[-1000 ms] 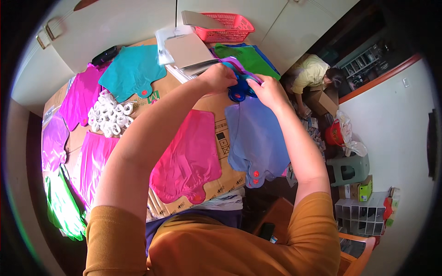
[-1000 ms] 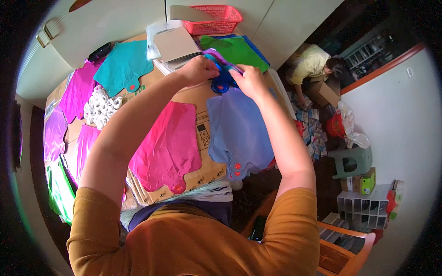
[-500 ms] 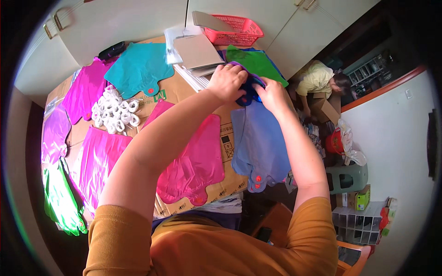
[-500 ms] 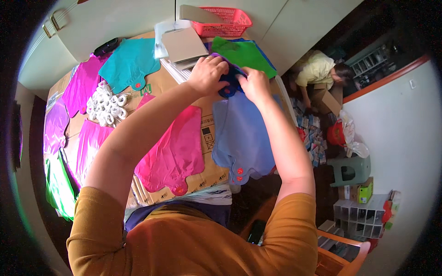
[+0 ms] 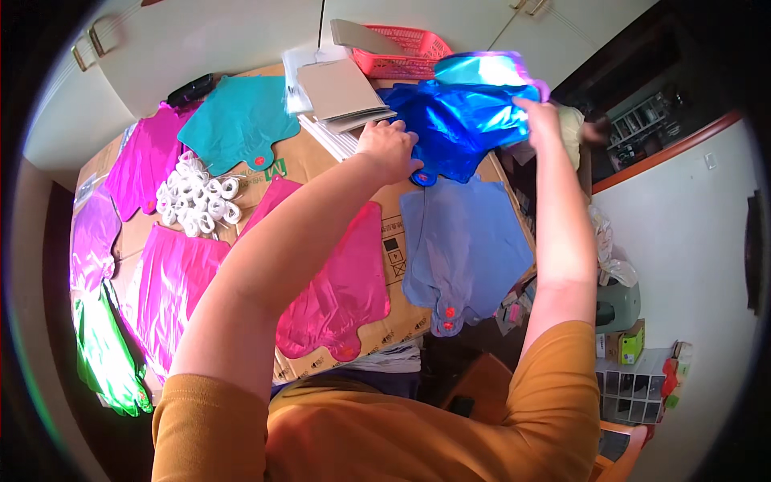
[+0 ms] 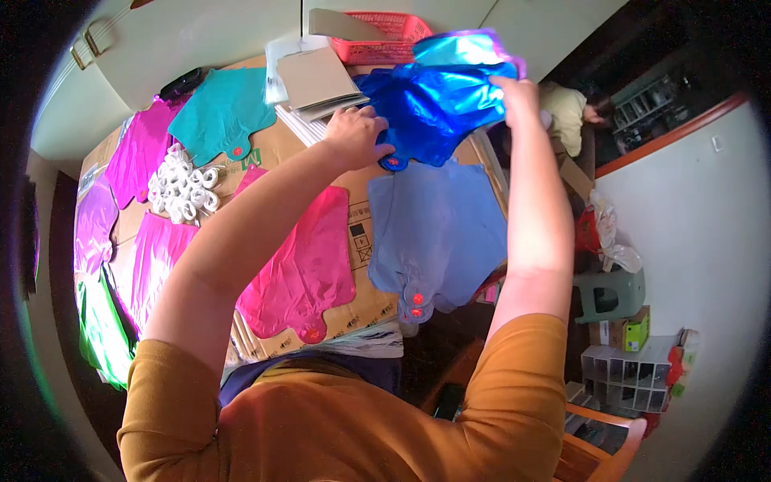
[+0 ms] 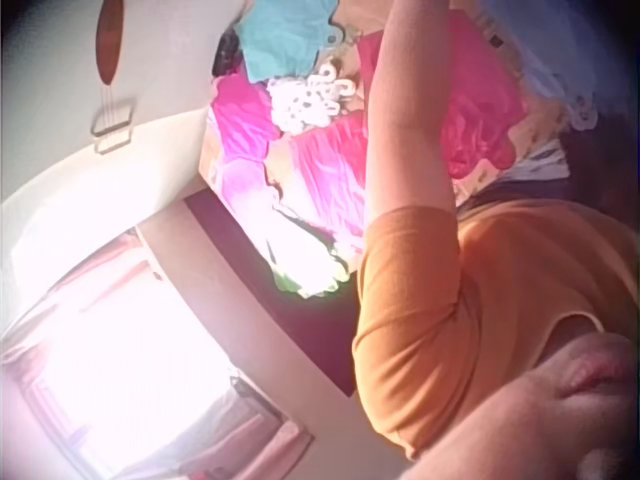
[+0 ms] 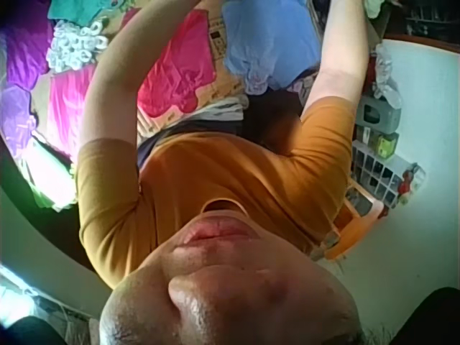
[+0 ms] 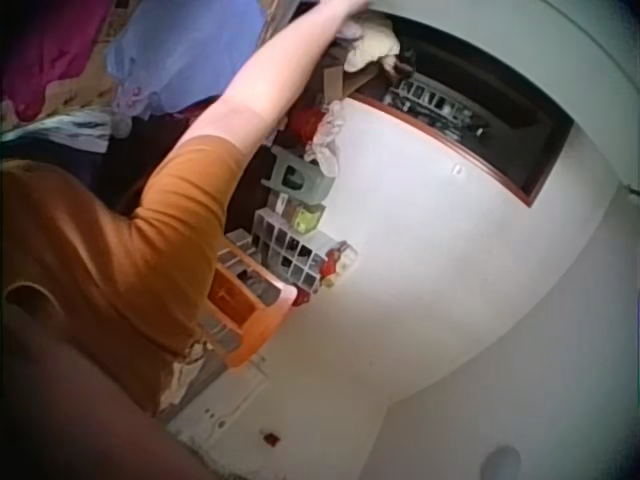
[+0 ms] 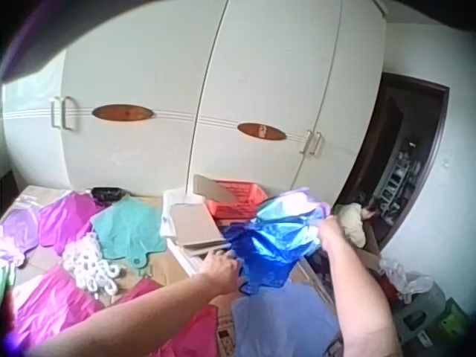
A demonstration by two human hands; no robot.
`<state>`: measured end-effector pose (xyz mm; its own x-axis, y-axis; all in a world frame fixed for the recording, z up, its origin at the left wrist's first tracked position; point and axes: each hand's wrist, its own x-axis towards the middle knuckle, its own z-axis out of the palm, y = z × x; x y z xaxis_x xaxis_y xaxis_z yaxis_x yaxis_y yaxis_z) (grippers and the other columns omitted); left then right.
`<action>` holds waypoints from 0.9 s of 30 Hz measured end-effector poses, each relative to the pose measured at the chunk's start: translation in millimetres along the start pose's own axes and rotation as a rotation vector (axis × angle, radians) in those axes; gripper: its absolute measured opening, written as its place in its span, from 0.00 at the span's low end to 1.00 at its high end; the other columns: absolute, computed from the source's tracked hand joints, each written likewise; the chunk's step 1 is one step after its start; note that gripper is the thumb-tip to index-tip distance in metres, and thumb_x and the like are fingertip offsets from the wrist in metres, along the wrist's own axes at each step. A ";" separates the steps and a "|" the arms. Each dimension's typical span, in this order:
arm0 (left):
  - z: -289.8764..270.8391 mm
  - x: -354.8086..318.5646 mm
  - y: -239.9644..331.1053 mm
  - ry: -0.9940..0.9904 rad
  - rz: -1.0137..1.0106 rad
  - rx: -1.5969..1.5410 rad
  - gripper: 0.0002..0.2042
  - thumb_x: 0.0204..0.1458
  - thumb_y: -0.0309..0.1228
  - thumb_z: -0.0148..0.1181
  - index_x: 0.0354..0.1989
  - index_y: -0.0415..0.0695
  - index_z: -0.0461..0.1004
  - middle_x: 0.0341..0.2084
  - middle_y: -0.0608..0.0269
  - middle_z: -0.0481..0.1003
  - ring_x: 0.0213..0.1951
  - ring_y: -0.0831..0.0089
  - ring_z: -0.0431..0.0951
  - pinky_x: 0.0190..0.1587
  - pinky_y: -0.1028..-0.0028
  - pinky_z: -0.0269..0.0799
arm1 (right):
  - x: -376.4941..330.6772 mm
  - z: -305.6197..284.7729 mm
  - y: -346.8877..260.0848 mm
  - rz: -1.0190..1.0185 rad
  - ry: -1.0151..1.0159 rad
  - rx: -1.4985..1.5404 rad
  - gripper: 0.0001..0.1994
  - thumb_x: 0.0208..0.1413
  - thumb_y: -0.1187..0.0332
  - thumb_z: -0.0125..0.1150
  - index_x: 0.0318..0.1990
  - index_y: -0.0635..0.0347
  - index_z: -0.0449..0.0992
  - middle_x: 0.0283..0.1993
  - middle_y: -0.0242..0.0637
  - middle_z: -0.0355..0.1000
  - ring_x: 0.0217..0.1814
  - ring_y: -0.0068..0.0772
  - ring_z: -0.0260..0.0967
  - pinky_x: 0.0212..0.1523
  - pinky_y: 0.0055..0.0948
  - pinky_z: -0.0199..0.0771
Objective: Packaging colorful plastic cutouts into paper holders and arranging them.
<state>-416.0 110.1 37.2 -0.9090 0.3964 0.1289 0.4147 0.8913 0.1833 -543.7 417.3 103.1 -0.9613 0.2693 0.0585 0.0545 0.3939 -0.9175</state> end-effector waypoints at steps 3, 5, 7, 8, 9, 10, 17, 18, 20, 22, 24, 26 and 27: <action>6.1 1.5 -1.8 0.039 -0.001 0.006 0.22 0.49 0.53 0.61 0.45 0.50 0.78 0.43 0.57 0.74 0.49 0.59 0.75 0.52 0.60 0.68 | 34.8 -36.4 -8.2 -0.009 0.307 0.149 0.16 0.41 0.71 0.72 0.37 0.72 0.77 0.36 0.44 0.76 0.33 0.34 0.73 0.32 0.35 0.73; 3.8 9.0 7.4 0.032 0.009 -0.017 0.22 0.49 0.53 0.61 0.45 0.49 0.77 0.43 0.57 0.74 0.49 0.59 0.75 0.52 0.60 0.68 | 64.8 -96.4 -4.6 -0.040 0.485 0.200 0.19 0.40 0.70 0.73 0.37 0.76 0.77 0.37 0.44 0.76 0.34 0.35 0.72 0.36 0.36 0.72; -1.1 11.0 11.3 -0.035 -0.006 -0.031 0.23 0.51 0.52 0.60 0.48 0.48 0.76 0.48 0.57 0.72 0.54 0.59 0.72 0.55 0.60 0.66 | 70.1 -135.9 -17.0 -0.059 0.561 0.218 0.20 0.41 0.70 0.73 0.38 0.78 0.77 0.38 0.43 0.77 0.35 0.34 0.72 0.40 0.35 0.73; -3.5 14.0 16.3 -0.065 0.000 -0.044 0.24 0.51 0.52 0.59 0.49 0.47 0.76 0.50 0.57 0.71 0.56 0.59 0.71 0.57 0.60 0.65 | 69.7 -159.1 -22.5 -0.095 0.551 0.262 0.21 0.41 0.69 0.73 0.38 0.80 0.76 0.39 0.43 0.77 0.36 0.34 0.72 0.42 0.34 0.73; -1.0 8.8 8.1 -0.054 -0.025 -0.029 0.23 0.51 0.52 0.59 0.49 0.47 0.76 0.50 0.57 0.72 0.56 0.59 0.70 0.57 0.61 0.65 | 50.6 -137.9 -31.0 -0.119 0.481 0.151 0.20 0.43 0.67 0.72 0.38 0.78 0.77 0.36 0.43 0.77 0.36 0.32 0.72 0.40 0.34 0.73; 1.0 4.2 0.0 -0.038 -0.040 -0.022 0.23 0.51 0.52 0.58 0.48 0.47 0.77 0.50 0.57 0.72 0.56 0.59 0.70 0.57 0.61 0.65 | 24.3 -120.7 -46.7 -0.157 0.426 0.039 0.19 0.45 0.64 0.70 0.37 0.75 0.77 0.34 0.42 0.77 0.35 0.30 0.72 0.39 0.34 0.72; -8.2 -53.7 28.2 0.468 0.518 -0.332 0.10 0.43 0.35 0.64 0.33 0.45 0.80 0.35 0.57 0.76 0.43 0.59 0.76 0.47 0.63 0.71 | -212.9 -58.3 -68.5 -0.725 0.007 -0.701 0.09 0.48 0.66 0.66 0.34 0.62 0.77 0.32 0.44 0.76 0.34 0.43 0.75 0.36 0.35 0.73; -12.7 -70.2 41.9 0.310 0.726 -0.521 0.09 0.41 0.25 0.66 0.33 0.41 0.77 0.37 0.56 0.76 0.42 0.54 0.76 0.46 0.60 0.71 | -238.8 -53.5 -52.1 -0.805 -0.149 -0.634 0.07 0.47 0.70 0.65 0.34 0.61 0.77 0.32 0.44 0.76 0.34 0.47 0.75 0.35 0.36 0.73; 0.4 -101.8 67.8 0.164 0.993 -0.558 0.14 0.42 0.26 0.66 0.39 0.39 0.77 0.42 0.52 0.75 0.44 0.53 0.76 0.47 0.59 0.72 | -271.0 -45.2 -21.4 -0.847 -0.238 -0.673 0.09 0.44 0.74 0.65 0.35 0.61 0.77 0.32 0.43 0.75 0.34 0.48 0.75 0.35 0.35 0.74; 5.4 -126.6 80.5 0.061 1.037 -0.370 0.17 0.46 0.27 0.59 0.47 0.39 0.75 0.50 0.51 0.73 0.51 0.55 0.74 0.53 0.59 0.70 | -290.4 -38.6 -2.8 -0.676 -0.283 -0.622 0.09 0.44 0.74 0.65 0.36 0.61 0.77 0.33 0.43 0.76 0.35 0.47 0.75 0.35 0.36 0.74; 18.8 -137.0 88.1 0.002 1.035 -0.308 0.19 0.48 0.28 0.54 0.50 0.40 0.74 0.52 0.52 0.72 0.53 0.56 0.73 0.56 0.59 0.69 | -298.0 -37.4 7.7 -0.687 -0.265 -0.611 0.11 0.45 0.74 0.66 0.38 0.62 0.77 0.35 0.44 0.76 0.37 0.46 0.76 0.36 0.36 0.75; 21.0 -137.9 89.2 -0.010 1.027 -0.276 0.19 0.48 0.28 0.51 0.51 0.41 0.73 0.51 0.53 0.72 0.52 0.55 0.74 0.54 0.61 0.71 | -304.9 -37.7 12.2 -0.654 -0.241 -0.569 0.11 0.45 0.74 0.66 0.38 0.62 0.77 0.35 0.45 0.77 0.37 0.46 0.77 0.36 0.36 0.75; 20.7 -138.2 90.0 -0.023 1.017 -0.279 0.19 0.48 0.28 0.52 0.50 0.41 0.74 0.50 0.53 0.73 0.51 0.55 0.74 0.53 0.61 0.72 | -308.7 -37.3 13.8 -0.653 -0.238 -0.561 0.11 0.45 0.74 0.66 0.38 0.63 0.77 0.35 0.45 0.77 0.37 0.46 0.77 0.36 0.36 0.75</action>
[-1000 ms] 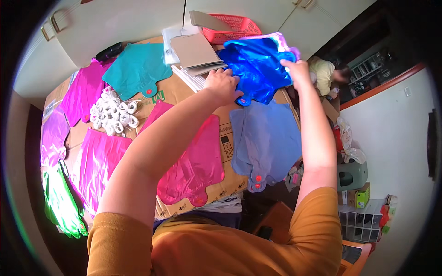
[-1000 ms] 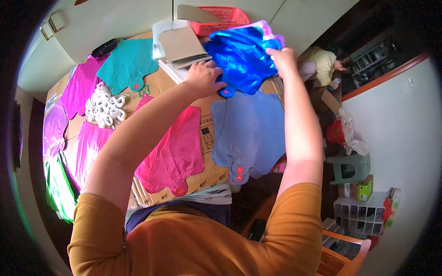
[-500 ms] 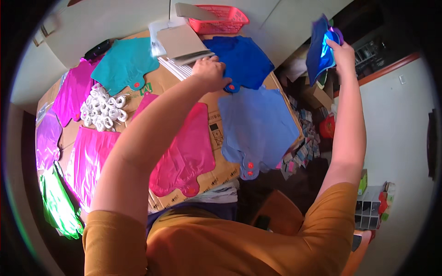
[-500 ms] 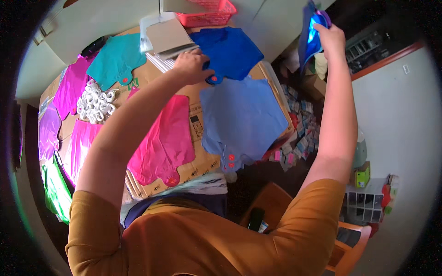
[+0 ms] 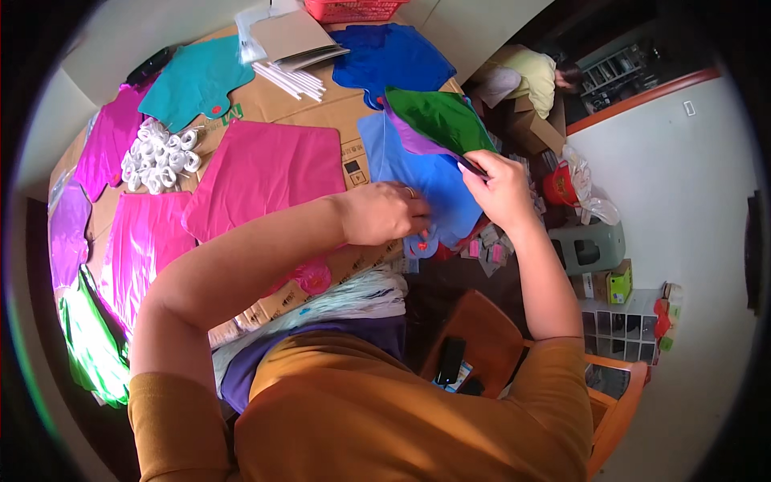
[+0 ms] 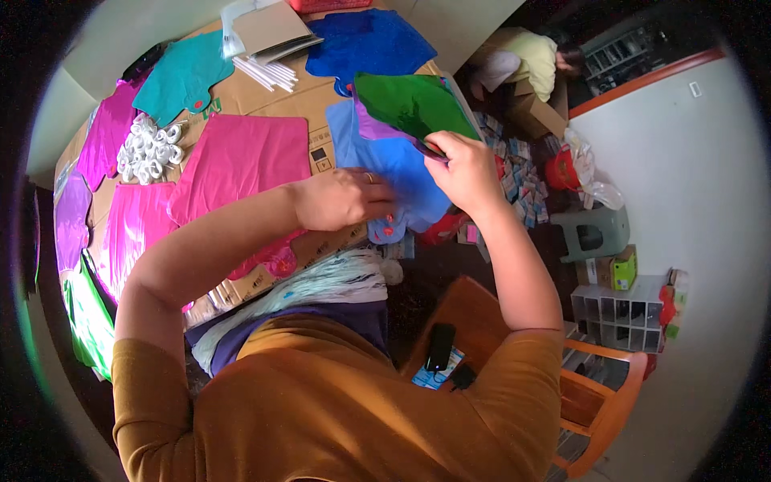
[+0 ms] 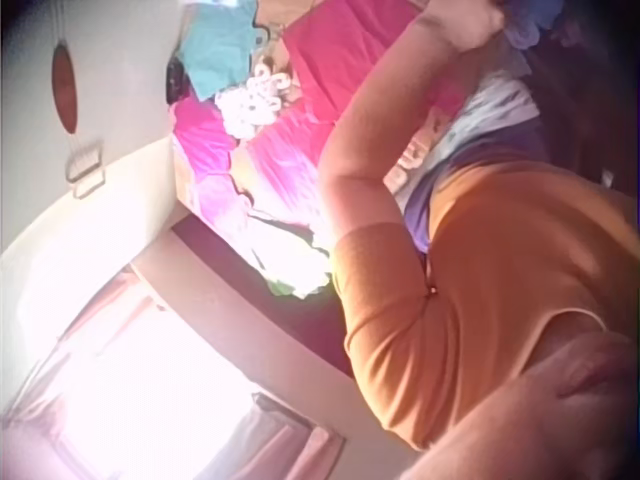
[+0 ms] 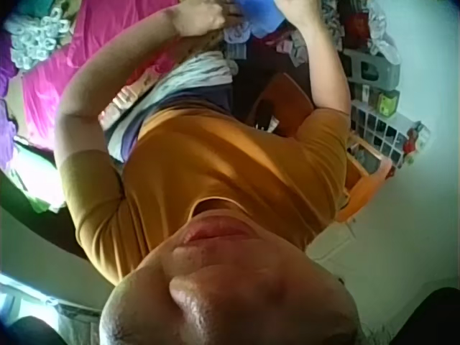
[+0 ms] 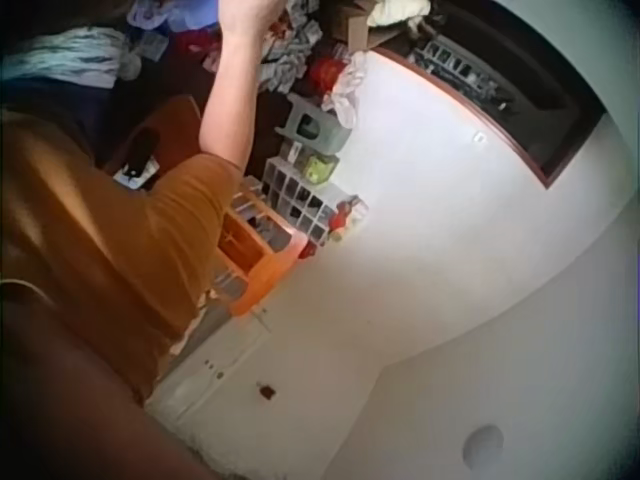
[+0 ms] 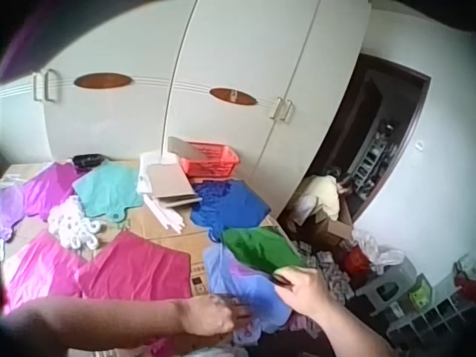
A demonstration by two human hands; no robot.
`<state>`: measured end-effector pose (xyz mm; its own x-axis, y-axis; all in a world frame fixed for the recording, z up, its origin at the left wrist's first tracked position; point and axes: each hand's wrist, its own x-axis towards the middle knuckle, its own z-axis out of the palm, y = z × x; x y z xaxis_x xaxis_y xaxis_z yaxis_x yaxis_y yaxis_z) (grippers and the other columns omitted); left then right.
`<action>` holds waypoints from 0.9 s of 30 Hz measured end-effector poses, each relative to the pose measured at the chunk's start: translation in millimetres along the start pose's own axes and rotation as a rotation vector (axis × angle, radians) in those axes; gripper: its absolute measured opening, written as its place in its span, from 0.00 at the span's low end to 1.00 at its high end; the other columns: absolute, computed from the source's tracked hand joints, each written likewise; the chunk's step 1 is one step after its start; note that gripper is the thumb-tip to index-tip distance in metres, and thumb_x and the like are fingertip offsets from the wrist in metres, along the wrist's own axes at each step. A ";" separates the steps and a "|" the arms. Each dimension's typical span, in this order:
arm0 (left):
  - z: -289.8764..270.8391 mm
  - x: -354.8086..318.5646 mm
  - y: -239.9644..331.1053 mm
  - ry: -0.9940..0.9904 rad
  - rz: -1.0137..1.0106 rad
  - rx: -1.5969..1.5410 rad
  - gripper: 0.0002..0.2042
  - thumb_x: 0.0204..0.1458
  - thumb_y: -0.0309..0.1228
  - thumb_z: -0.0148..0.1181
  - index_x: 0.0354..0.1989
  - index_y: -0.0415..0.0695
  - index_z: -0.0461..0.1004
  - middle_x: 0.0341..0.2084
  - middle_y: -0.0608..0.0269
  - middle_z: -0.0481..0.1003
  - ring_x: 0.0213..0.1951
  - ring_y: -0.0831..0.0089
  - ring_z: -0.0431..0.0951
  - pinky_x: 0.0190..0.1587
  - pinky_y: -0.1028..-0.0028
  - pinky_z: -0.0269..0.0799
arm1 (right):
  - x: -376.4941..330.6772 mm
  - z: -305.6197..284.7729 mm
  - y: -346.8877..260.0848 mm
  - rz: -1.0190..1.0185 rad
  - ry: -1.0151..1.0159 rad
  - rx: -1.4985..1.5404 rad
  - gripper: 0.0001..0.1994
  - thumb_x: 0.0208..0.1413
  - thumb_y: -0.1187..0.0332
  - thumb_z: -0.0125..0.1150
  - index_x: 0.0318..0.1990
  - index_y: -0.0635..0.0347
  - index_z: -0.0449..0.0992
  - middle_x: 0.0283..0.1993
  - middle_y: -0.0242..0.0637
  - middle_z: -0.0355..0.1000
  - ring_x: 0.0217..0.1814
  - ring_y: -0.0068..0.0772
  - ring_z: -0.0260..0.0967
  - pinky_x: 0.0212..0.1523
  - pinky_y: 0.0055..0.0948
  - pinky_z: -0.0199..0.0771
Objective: Packaging colorful plastic cutouts into paper holders and arranging them.
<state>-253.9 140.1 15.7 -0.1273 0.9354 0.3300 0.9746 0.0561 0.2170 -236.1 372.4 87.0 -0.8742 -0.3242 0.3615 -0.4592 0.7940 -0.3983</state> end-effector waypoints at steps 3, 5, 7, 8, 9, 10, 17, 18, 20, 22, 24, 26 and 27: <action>2.4 -1.0 -3.6 0.055 -0.043 -0.106 0.17 0.47 0.26 0.55 0.48 0.41 0.75 0.47 0.54 0.74 0.49 0.55 0.76 0.50 0.62 0.74 | -11.5 6.1 -5.4 0.015 0.016 0.032 0.11 0.45 0.75 0.66 0.38 0.63 0.77 0.35 0.45 0.77 0.37 0.46 0.77 0.36 0.35 0.75; 4.8 -2.5 -6.1 0.083 -0.083 -0.182 0.16 0.46 0.25 0.56 0.46 0.41 0.76 0.46 0.55 0.74 0.47 0.55 0.76 0.48 0.62 0.74 | -20.9 12.1 -8.7 0.042 0.030 0.070 0.10 0.45 0.76 0.66 0.38 0.63 0.77 0.34 0.45 0.77 0.37 0.46 0.77 0.36 0.34 0.74; -1.7 -2.3 -3.1 0.073 -0.131 -0.239 0.15 0.46 0.23 0.58 0.44 0.41 0.76 0.45 0.55 0.75 0.45 0.56 0.77 0.46 0.62 0.75 | -29.8 18.2 -9.8 0.042 0.014 0.083 0.09 0.47 0.76 0.65 0.38 0.62 0.78 0.34 0.45 0.77 0.37 0.46 0.77 0.36 0.34 0.74; 0.9 -1.6 -5.8 0.081 -0.110 -0.241 0.14 0.46 0.23 0.58 0.43 0.40 0.77 0.44 0.56 0.75 0.43 0.56 0.77 0.43 0.62 0.75 | -33.6 20.6 -9.0 0.036 0.003 0.104 0.09 0.47 0.76 0.65 0.38 0.62 0.78 0.34 0.45 0.77 0.37 0.47 0.77 0.37 0.35 0.74; -0.4 -0.5 -6.8 0.083 -0.102 -0.239 0.12 0.47 0.23 0.58 0.42 0.40 0.77 0.42 0.55 0.75 0.43 0.56 0.78 0.43 0.62 0.75 | -35.7 22.4 -9.7 0.028 -0.007 0.125 0.09 0.47 0.76 0.65 0.39 0.62 0.78 0.34 0.46 0.77 0.37 0.47 0.77 0.37 0.35 0.74; -1.4 0.9 -7.7 0.086 -0.095 -0.238 0.11 0.48 0.22 0.58 0.41 0.40 0.77 0.40 0.55 0.76 0.42 0.56 0.78 0.43 0.62 0.75 | -37.7 24.3 -12.5 0.055 -0.007 0.135 0.10 0.48 0.76 0.64 0.39 0.62 0.78 0.35 0.46 0.77 0.38 0.48 0.77 0.38 0.35 0.74; -7.3 8.9 -13.6 0.082 -0.349 -0.609 0.05 0.52 0.25 0.60 0.35 0.39 0.79 0.29 0.55 0.79 0.35 0.61 0.80 0.40 0.68 0.75 | -37.7 29.8 -13.0 0.147 -0.008 0.167 0.11 0.49 0.75 0.65 0.41 0.63 0.78 0.36 0.48 0.77 0.40 0.48 0.77 0.38 0.35 0.75; -10.1 10.1 -12.4 0.071 -0.394 -0.639 0.05 0.52 0.26 0.60 0.35 0.39 0.79 0.30 0.55 0.79 0.35 0.62 0.80 0.40 0.68 0.75 | -36.2 28.0 -14.8 0.150 -0.013 0.176 0.11 0.49 0.75 0.65 0.41 0.63 0.78 0.37 0.48 0.77 0.40 0.48 0.77 0.38 0.35 0.75; -13.9 12.5 -10.4 0.048 -0.484 -0.701 0.06 0.52 0.26 0.61 0.37 0.40 0.79 0.31 0.54 0.79 0.35 0.63 0.80 0.40 0.69 0.74 | -35.2 27.4 -13.7 0.176 -0.029 0.216 0.11 0.49 0.75 0.64 0.42 0.63 0.78 0.37 0.48 0.77 0.40 0.48 0.77 0.39 0.34 0.75; -14.5 16.0 -9.3 0.078 -0.516 -0.717 0.06 0.50 0.26 0.61 0.36 0.41 0.80 0.30 0.55 0.80 0.34 0.63 0.80 0.38 0.68 0.74 | -35.5 28.2 -9.0 0.225 -0.047 0.278 0.11 0.50 0.75 0.64 0.42 0.63 0.78 0.38 0.48 0.77 0.41 0.49 0.77 0.40 0.33 0.75; -12.0 18.7 -9.3 0.131 -0.536 -0.664 0.06 0.49 0.26 0.62 0.35 0.42 0.80 0.30 0.55 0.80 0.34 0.63 0.80 0.38 0.67 0.74 | -33.9 26.6 -8.8 0.182 -0.037 0.263 0.12 0.50 0.73 0.65 0.43 0.63 0.78 0.39 0.49 0.77 0.43 0.49 0.77 0.41 0.34 0.74; -3.5 21.0 -9.5 0.207 -0.544 -0.542 0.06 0.48 0.27 0.62 0.34 0.42 0.80 0.29 0.55 0.80 0.34 0.61 0.80 0.38 0.66 0.75 | -33.8 23.4 -7.8 0.143 -0.035 0.223 0.14 0.50 0.71 0.66 0.45 0.63 0.77 0.40 0.50 0.77 0.44 0.49 0.76 0.43 0.35 0.74; -1.1 22.9 -8.3 0.234 -0.534 -0.484 0.07 0.48 0.27 0.62 0.35 0.42 0.80 0.30 0.54 0.79 0.35 0.60 0.80 0.39 0.66 0.75 | -34.7 21.2 -6.4 0.127 -0.036 0.191 0.16 0.49 0.69 0.66 0.46 0.63 0.77 0.41 0.51 0.77 0.45 0.49 0.76 0.44 0.35 0.74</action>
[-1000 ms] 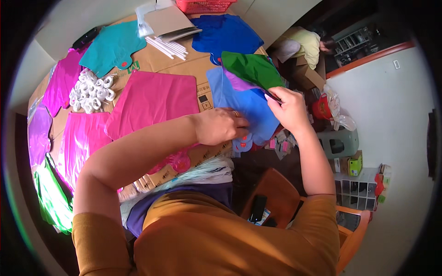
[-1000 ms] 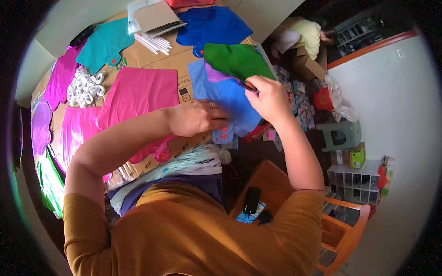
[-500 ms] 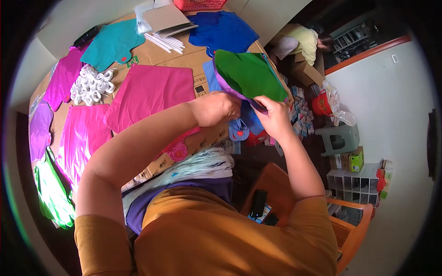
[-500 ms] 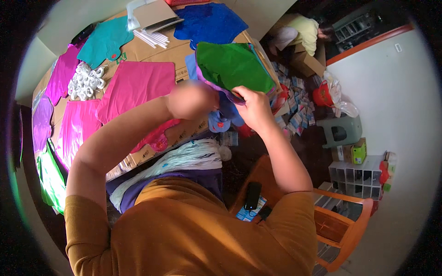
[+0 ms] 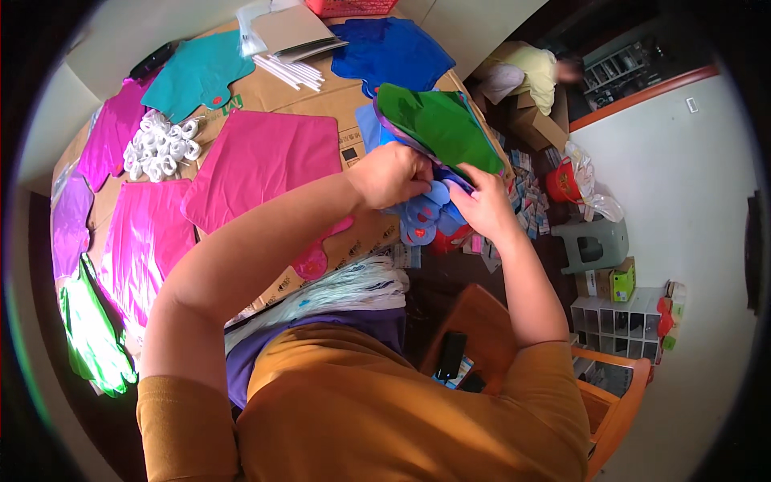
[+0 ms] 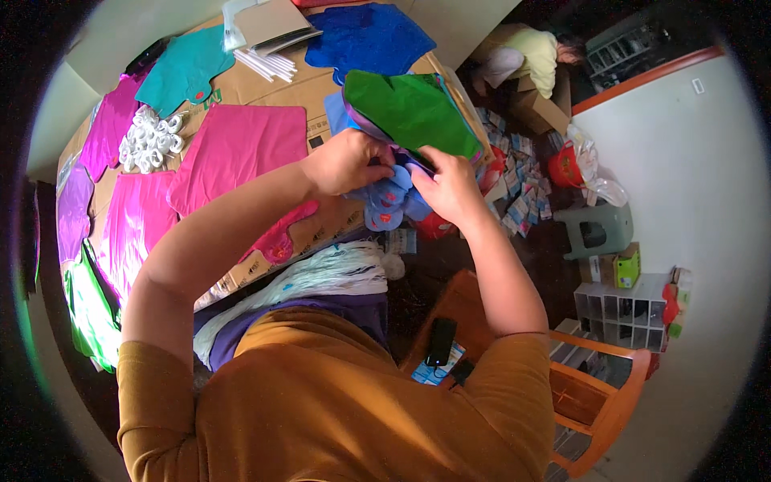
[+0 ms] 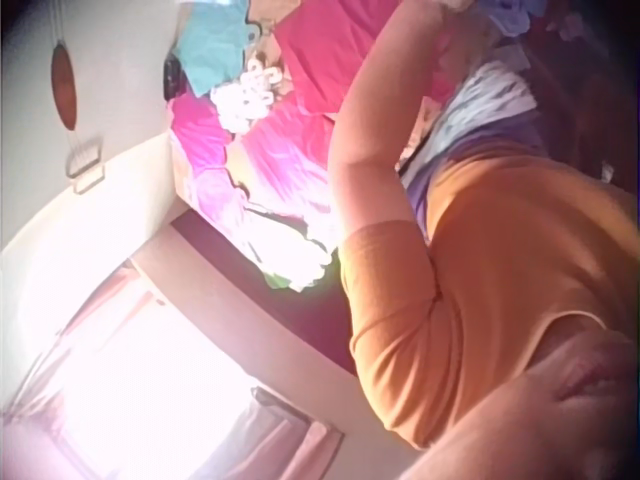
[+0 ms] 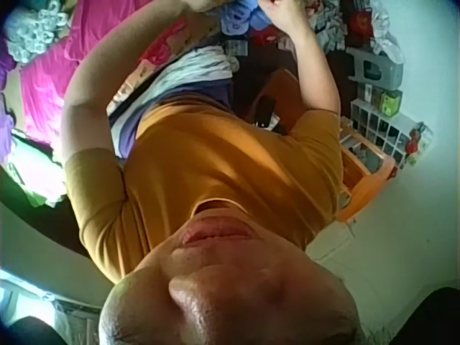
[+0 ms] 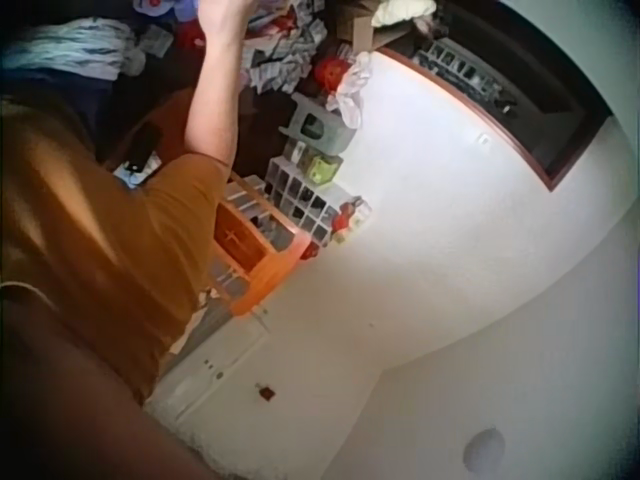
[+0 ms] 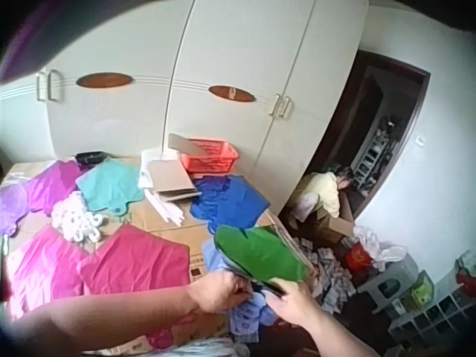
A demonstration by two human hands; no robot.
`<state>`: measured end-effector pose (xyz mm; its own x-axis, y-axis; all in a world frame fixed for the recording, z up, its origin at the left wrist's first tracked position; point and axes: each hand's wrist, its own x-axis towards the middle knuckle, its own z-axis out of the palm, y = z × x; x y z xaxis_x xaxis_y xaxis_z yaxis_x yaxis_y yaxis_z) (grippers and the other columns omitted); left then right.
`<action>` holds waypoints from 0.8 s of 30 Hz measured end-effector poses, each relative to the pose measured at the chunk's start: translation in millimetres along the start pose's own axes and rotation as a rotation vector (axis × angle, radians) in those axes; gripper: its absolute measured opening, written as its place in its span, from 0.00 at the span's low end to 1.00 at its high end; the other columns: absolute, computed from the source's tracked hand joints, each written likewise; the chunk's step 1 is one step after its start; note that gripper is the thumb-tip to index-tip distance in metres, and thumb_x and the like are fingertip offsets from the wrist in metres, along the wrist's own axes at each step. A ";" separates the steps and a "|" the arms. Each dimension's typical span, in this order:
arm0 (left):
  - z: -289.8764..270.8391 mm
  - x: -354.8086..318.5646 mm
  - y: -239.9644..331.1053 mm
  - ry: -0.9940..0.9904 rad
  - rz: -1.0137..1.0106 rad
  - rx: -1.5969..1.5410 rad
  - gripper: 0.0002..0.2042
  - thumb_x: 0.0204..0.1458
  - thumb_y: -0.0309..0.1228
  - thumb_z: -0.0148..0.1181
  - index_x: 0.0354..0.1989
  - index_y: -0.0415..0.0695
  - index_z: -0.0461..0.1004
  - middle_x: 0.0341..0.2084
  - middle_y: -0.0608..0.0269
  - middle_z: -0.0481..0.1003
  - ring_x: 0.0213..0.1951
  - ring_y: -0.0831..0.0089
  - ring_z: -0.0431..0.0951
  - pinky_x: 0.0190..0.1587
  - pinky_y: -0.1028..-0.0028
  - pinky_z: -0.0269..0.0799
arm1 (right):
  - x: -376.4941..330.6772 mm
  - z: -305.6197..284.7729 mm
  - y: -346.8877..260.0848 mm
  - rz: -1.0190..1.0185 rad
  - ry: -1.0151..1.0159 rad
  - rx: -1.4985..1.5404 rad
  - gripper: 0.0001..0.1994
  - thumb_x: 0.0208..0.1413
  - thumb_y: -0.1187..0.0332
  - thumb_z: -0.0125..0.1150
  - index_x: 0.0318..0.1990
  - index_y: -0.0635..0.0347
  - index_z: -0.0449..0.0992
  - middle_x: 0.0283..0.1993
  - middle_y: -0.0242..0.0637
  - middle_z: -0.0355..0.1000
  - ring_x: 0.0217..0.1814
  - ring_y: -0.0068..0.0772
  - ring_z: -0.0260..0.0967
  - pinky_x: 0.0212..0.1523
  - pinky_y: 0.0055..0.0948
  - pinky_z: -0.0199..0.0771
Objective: Packaging colorful plastic cutouts into paper holders and arranging them.
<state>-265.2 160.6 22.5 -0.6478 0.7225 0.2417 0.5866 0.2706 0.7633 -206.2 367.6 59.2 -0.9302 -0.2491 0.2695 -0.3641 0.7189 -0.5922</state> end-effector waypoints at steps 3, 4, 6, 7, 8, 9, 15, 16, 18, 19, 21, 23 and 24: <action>9.2 1.3 2.4 0.110 0.051 0.095 0.07 0.47 0.29 0.64 0.34 0.42 0.78 0.31 0.54 0.79 0.36 0.57 0.80 0.40 0.64 0.75 | -2.5 -5.1 0.4 -0.062 0.005 0.091 0.20 0.48 0.66 0.69 0.49 0.61 0.75 0.44 0.51 0.76 0.47 0.51 0.75 0.46 0.37 0.73; 11.4 1.7 3.1 0.147 0.053 0.097 0.07 0.46 0.30 0.64 0.33 0.43 0.78 0.31 0.55 0.78 0.36 0.56 0.79 0.41 0.63 0.74 | -3.0 -5.8 -1.8 -0.087 0.007 0.154 0.21 0.47 0.65 0.69 0.50 0.61 0.75 0.45 0.52 0.76 0.47 0.52 0.75 0.46 0.38 0.73; 13.5 2.0 3.8 0.226 0.107 0.137 0.07 0.45 0.30 0.64 0.32 0.44 0.77 0.30 0.56 0.77 0.37 0.57 0.79 0.41 0.62 0.73 | -5.8 -8.8 -15.0 -0.019 -0.034 0.080 0.20 0.47 0.66 0.69 0.49 0.60 0.75 0.45 0.51 0.76 0.46 0.53 0.74 0.46 0.38 0.73; 13.8 1.9 4.0 0.268 0.160 0.175 0.07 0.44 0.29 0.65 0.32 0.43 0.77 0.31 0.57 0.77 0.37 0.57 0.78 0.41 0.63 0.73 | -6.1 -8.8 -20.1 0.014 -0.055 0.043 0.20 0.47 0.67 0.68 0.49 0.60 0.75 0.45 0.50 0.76 0.46 0.54 0.74 0.46 0.39 0.73; 14.0 1.6 4.1 0.310 0.211 0.213 0.08 0.44 0.29 0.66 0.32 0.43 0.77 0.31 0.57 0.76 0.37 0.58 0.77 0.41 0.64 0.72 | -6.5 -4.4 -17.1 0.013 -0.044 0.020 0.19 0.48 0.68 0.68 0.48 0.60 0.75 0.44 0.50 0.76 0.45 0.54 0.74 0.45 0.39 0.74; 13.2 2.0 6.6 0.332 0.261 0.299 0.07 0.44 0.29 0.64 0.32 0.44 0.77 0.31 0.59 0.75 0.38 0.59 0.76 0.42 0.64 0.70 | -7.1 1.4 -11.9 0.012 -0.032 -0.004 0.18 0.48 0.68 0.68 0.48 0.60 0.75 0.44 0.50 0.76 0.45 0.53 0.74 0.45 0.39 0.74; 6.7 -12.0 16.5 0.206 0.669 0.875 0.08 0.49 0.33 0.53 0.35 0.49 0.76 0.34 0.66 0.73 0.44 0.66 0.72 0.45 0.66 0.64 | -7.9 14.9 -0.1 0.109 0.136 0.021 0.11 0.49 0.72 0.65 0.41 0.64 0.77 0.37 0.48 0.77 0.39 0.45 0.77 0.40 0.35 0.74; 9.1 -14.8 14.0 0.138 0.540 0.901 0.08 0.50 0.35 0.54 0.36 0.49 0.76 0.34 0.66 0.73 0.44 0.66 0.72 0.45 0.66 0.64 | -6.0 15.9 0.6 0.147 0.157 0.084 0.12 0.49 0.72 0.65 0.41 0.64 0.77 0.36 0.45 0.78 0.39 0.42 0.77 0.40 0.34 0.74; 10.8 -15.3 14.3 0.005 0.288 0.938 0.10 0.51 0.38 0.55 0.36 0.48 0.77 0.35 0.66 0.74 0.45 0.65 0.72 0.46 0.66 0.63 | -1.1 14.5 7.5 0.230 0.202 0.202 0.13 0.49 0.72 0.66 0.42 0.65 0.77 0.35 0.41 0.78 0.37 0.35 0.77 0.41 0.32 0.74; 7.1 -11.9 18.9 -0.082 0.133 0.905 0.18 0.54 0.48 0.54 0.43 0.47 0.76 0.42 0.61 0.74 0.51 0.61 0.71 0.56 0.60 0.61 | 3.7 12.9 10.3 0.288 0.270 0.296 0.14 0.48 0.72 0.67 0.44 0.65 0.78 0.36 0.36 0.78 0.38 0.28 0.75 0.41 0.29 0.74; 7.1 -10.1 18.7 -0.045 -0.006 0.944 0.25 0.54 0.54 0.53 0.49 0.47 0.74 0.48 0.57 0.73 0.56 0.58 0.69 0.61 0.55 0.56 | 5.9 -0.9 25.8 0.547 0.241 0.594 0.20 0.47 0.77 0.68 0.49 0.61 0.73 0.43 0.34 0.75 0.43 0.27 0.73 0.46 0.28 0.73; 2.6 -5.1 22.8 -0.115 -0.167 0.887 0.32 0.54 0.60 0.50 0.59 0.48 0.68 0.55 0.52 0.69 0.62 0.54 0.65 0.68 0.47 0.43 | 13.9 -17.4 42.5 0.534 0.322 0.727 0.22 0.46 0.78 0.69 0.51 0.60 0.71 0.42 0.34 0.75 0.43 0.28 0.74 0.46 0.30 0.74; -1.4 -4.0 26.0 -0.146 -0.185 0.886 0.33 0.54 0.60 0.50 0.59 0.48 0.68 0.55 0.52 0.69 0.62 0.54 0.65 0.68 0.48 0.43 | 18.6 -27.9 43.7 0.493 0.377 0.763 0.23 0.46 0.79 0.68 0.52 0.60 0.70 0.43 0.35 0.75 0.43 0.29 0.74 0.46 0.31 0.74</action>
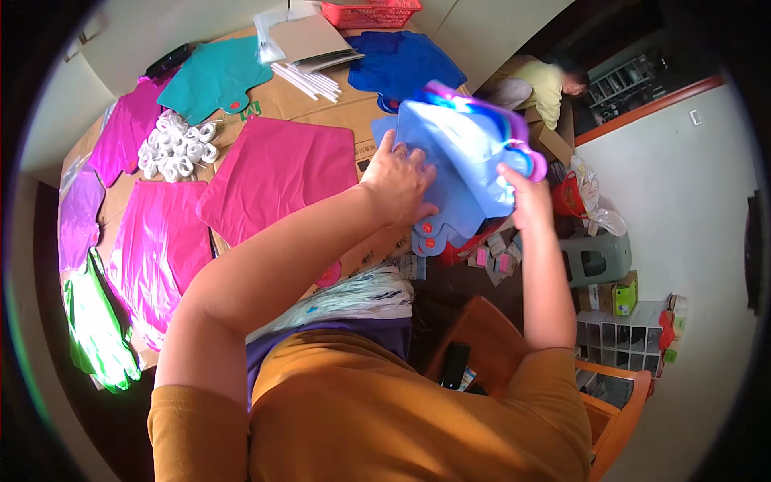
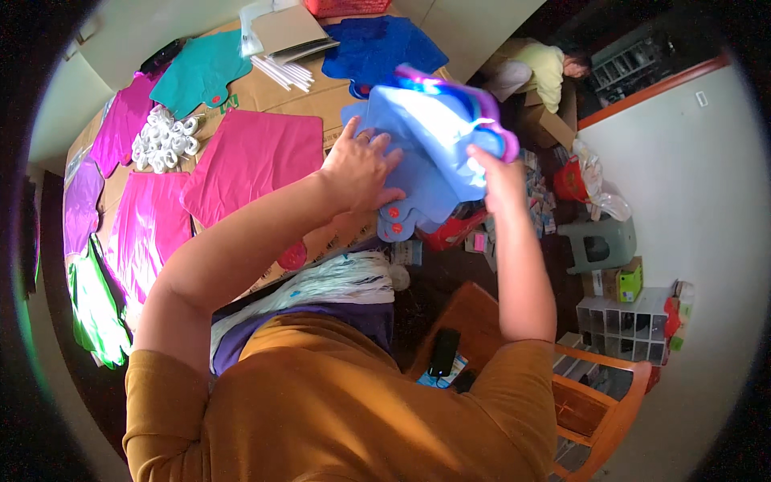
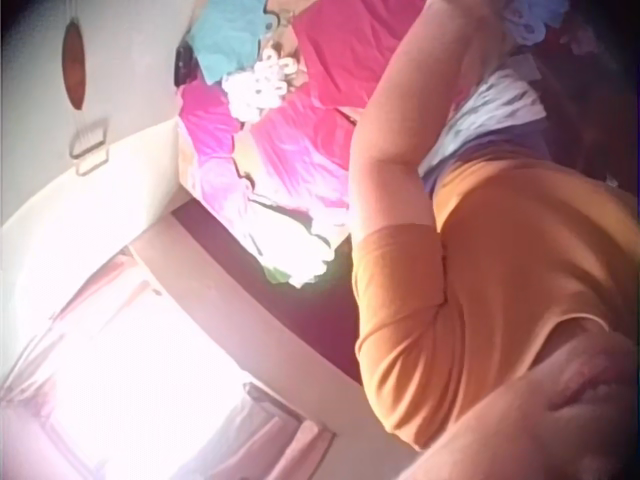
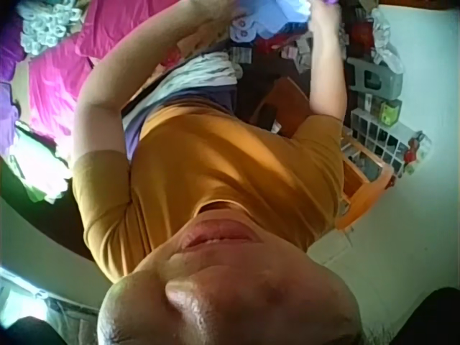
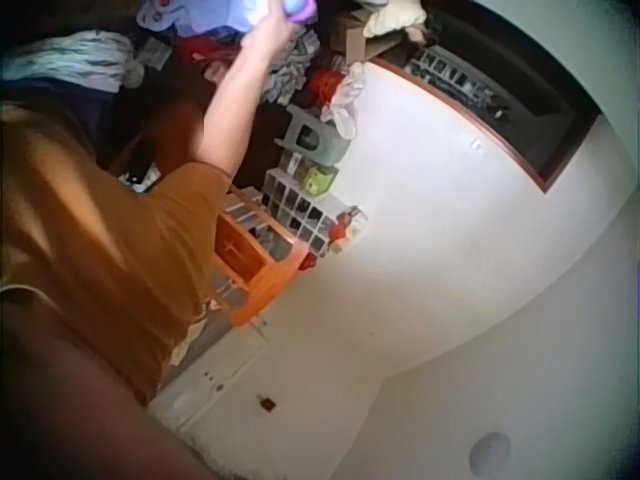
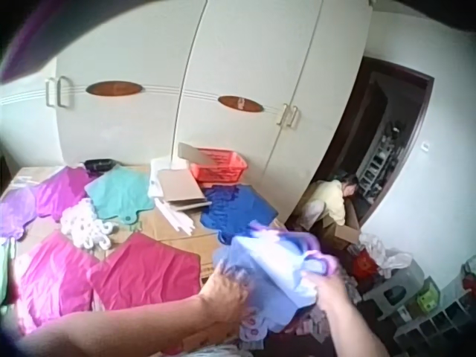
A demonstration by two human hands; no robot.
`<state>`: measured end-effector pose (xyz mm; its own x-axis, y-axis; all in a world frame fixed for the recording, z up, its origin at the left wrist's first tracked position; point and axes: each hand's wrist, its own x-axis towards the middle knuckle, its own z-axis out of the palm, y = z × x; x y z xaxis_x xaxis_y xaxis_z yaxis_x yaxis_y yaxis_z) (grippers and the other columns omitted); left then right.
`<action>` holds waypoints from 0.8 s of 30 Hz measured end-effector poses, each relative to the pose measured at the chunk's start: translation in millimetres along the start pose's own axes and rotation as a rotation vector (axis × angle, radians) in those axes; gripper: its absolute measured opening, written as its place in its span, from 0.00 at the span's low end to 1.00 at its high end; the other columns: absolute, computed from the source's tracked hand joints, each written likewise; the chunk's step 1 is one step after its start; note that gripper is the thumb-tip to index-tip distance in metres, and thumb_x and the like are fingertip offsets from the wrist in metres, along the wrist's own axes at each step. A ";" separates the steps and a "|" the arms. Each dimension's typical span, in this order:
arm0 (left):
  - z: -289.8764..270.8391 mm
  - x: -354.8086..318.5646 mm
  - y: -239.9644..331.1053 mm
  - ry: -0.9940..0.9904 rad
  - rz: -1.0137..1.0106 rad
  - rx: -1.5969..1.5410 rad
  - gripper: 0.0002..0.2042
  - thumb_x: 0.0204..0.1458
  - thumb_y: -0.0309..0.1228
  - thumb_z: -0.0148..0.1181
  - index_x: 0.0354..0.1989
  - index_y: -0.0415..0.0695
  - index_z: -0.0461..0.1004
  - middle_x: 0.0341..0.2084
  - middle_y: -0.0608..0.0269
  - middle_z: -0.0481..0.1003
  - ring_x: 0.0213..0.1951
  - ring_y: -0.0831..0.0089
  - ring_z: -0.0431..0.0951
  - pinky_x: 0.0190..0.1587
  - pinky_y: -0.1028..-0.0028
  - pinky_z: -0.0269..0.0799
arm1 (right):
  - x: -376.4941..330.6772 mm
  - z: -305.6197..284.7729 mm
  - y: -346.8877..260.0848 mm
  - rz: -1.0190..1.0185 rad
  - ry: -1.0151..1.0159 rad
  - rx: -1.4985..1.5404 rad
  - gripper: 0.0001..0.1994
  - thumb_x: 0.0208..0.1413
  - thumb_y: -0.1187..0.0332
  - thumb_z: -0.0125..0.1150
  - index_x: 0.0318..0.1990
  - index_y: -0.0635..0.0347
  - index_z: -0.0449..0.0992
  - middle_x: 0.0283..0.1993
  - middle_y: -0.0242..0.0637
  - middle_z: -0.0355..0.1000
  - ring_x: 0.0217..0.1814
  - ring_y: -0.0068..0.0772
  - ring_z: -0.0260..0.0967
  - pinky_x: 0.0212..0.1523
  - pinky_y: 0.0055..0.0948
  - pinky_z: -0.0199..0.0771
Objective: Packaging colorful plastic cutouts into paper holders and arranging them.
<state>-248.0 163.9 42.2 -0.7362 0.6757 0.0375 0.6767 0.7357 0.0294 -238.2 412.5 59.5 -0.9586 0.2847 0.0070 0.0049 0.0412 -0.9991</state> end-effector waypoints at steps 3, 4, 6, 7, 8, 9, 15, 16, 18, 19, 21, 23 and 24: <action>-10.4 2.2 -1.1 -0.067 0.002 -0.013 0.34 0.53 0.61 0.51 0.60 0.49 0.68 0.56 0.52 0.69 0.62 0.54 0.65 0.69 0.48 0.43 | 48.2 -58.0 -5.5 0.148 0.040 0.148 0.22 0.47 0.79 0.68 0.50 0.55 0.72 0.45 0.38 0.75 0.45 0.38 0.76 0.43 0.39 0.78; -8.6 -0.5 -5.3 -0.082 -0.018 -0.022 0.34 0.52 0.62 0.52 0.60 0.49 0.68 0.56 0.52 0.69 0.62 0.54 0.65 0.69 0.49 0.43 | 51.9 -53.5 -19.1 0.106 0.141 0.130 0.24 0.46 0.79 0.69 0.52 0.53 0.70 0.45 0.37 0.74 0.45 0.37 0.74 0.42 0.39 0.77; -10.7 3.4 -3.6 -0.064 -0.009 -0.046 0.34 0.51 0.62 0.52 0.60 0.49 0.69 0.55 0.52 0.69 0.62 0.54 0.66 0.69 0.49 0.43 | 106.2 -135.0 -13.8 0.151 0.227 0.054 0.27 0.45 0.78 0.70 0.54 0.47 0.69 0.41 0.36 0.73 0.42 0.34 0.72 0.39 0.38 0.77; -6.1 -3.0 -8.5 -0.075 -0.046 -0.049 0.34 0.51 0.62 0.53 0.60 0.50 0.69 0.55 0.52 0.69 0.61 0.54 0.66 0.70 0.50 0.43 | 103.0 -113.6 -27.5 0.056 0.285 -0.027 0.23 0.46 0.76 0.70 0.52 0.53 0.72 0.41 0.36 0.74 0.42 0.35 0.73 0.41 0.38 0.77; -8.2 5.6 -0.4 -0.036 -0.004 -0.070 0.34 0.51 0.62 0.53 0.59 0.50 0.69 0.55 0.52 0.69 0.61 0.54 0.66 0.70 0.50 0.43 | 132.1 -187.9 -34.3 0.205 0.272 0.081 0.19 0.48 0.74 0.69 0.49 0.60 0.74 0.43 0.38 0.75 0.43 0.37 0.74 0.43 0.39 0.78; -4.4 1.3 -4.0 -0.038 -0.033 -0.071 0.34 0.50 0.62 0.54 0.59 0.50 0.69 0.55 0.52 0.69 0.61 0.54 0.66 0.70 0.50 0.43 | 139.0 -182.6 -40.0 0.205 0.271 0.105 0.17 0.50 0.72 0.67 0.48 0.65 0.75 0.46 0.41 0.75 0.45 0.39 0.75 0.47 0.39 0.78; -2.0 0.2 -6.3 0.038 -0.045 -0.116 0.32 0.49 0.60 0.56 0.57 0.50 0.72 0.55 0.53 0.69 0.60 0.54 0.66 0.70 0.52 0.44 | 171.5 -203.6 -105.8 -0.108 0.486 -0.297 0.20 0.49 0.71 0.69 0.48 0.73 0.75 0.44 0.44 0.76 0.42 0.36 0.74 0.45 0.33 0.74; -0.1 -4.1 -11.3 0.032 -0.069 -0.131 0.32 0.50 0.60 0.56 0.56 0.50 0.72 0.55 0.53 0.69 0.61 0.54 0.66 0.70 0.52 0.44 | 149.2 -148.4 -119.1 -0.219 0.453 -0.441 0.21 0.48 0.68 0.70 0.47 0.73 0.76 0.42 0.42 0.76 0.40 0.32 0.73 0.43 0.30 0.72; 4.6 -9.7 -5.7 0.164 -0.074 -0.202 0.31 0.51 0.59 0.56 0.56 0.49 0.72 0.56 0.53 0.68 0.61 0.55 0.65 0.70 0.52 0.44 | 119.1 -98.5 -146.0 -0.376 0.223 -0.515 0.18 0.50 0.65 0.70 0.46 0.68 0.78 0.38 0.36 0.77 0.37 0.24 0.71 0.41 0.27 0.72; 10.1 -14.6 -4.1 0.287 -0.090 -0.238 0.30 0.51 0.58 0.55 0.56 0.49 0.72 0.56 0.53 0.68 0.61 0.55 0.64 0.70 0.52 0.44 | 102.9 -67.9 -156.5 -0.408 0.090 -0.561 0.18 0.52 0.64 0.69 0.45 0.68 0.78 0.37 0.33 0.77 0.36 0.21 0.71 0.40 0.25 0.71; 8.3 -29.0 3.0 0.481 -0.115 -0.319 0.29 0.54 0.57 0.53 0.56 0.48 0.72 0.57 0.52 0.67 0.62 0.54 0.62 0.71 0.53 0.42 | 60.1 -10.0 -177.7 -0.425 -0.153 -0.626 0.16 0.53 0.64 0.67 0.44 0.66 0.78 0.36 0.32 0.76 0.35 0.20 0.71 0.39 0.24 0.71; -7.4 -61.0 15.6 0.598 -0.087 -0.459 0.24 0.52 0.48 0.60 0.52 0.46 0.73 0.52 0.52 0.70 0.57 0.52 0.66 0.65 0.54 0.53 | 39.4 35.2 -189.2 -0.434 -0.380 -0.651 0.14 0.54 0.65 0.66 0.44 0.65 0.78 0.35 0.30 0.76 0.35 0.20 0.71 0.38 0.24 0.72; -16.5 -80.9 21.2 0.650 -0.057 -0.554 0.22 0.51 0.44 0.63 0.51 0.45 0.74 0.50 0.52 0.70 0.55 0.51 0.68 0.62 0.54 0.58 | 31.1 55.8 -192.1 -0.429 -0.465 -0.668 0.14 0.55 0.65 0.66 0.44 0.65 0.78 0.35 0.29 0.76 0.34 0.20 0.71 0.38 0.24 0.72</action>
<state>-174.0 124.1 56.3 -0.7330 0.3527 0.5817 0.6698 0.5237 0.5264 -284.8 359.9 249.4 -0.9335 -0.2909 0.2096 -0.3527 0.6401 -0.6825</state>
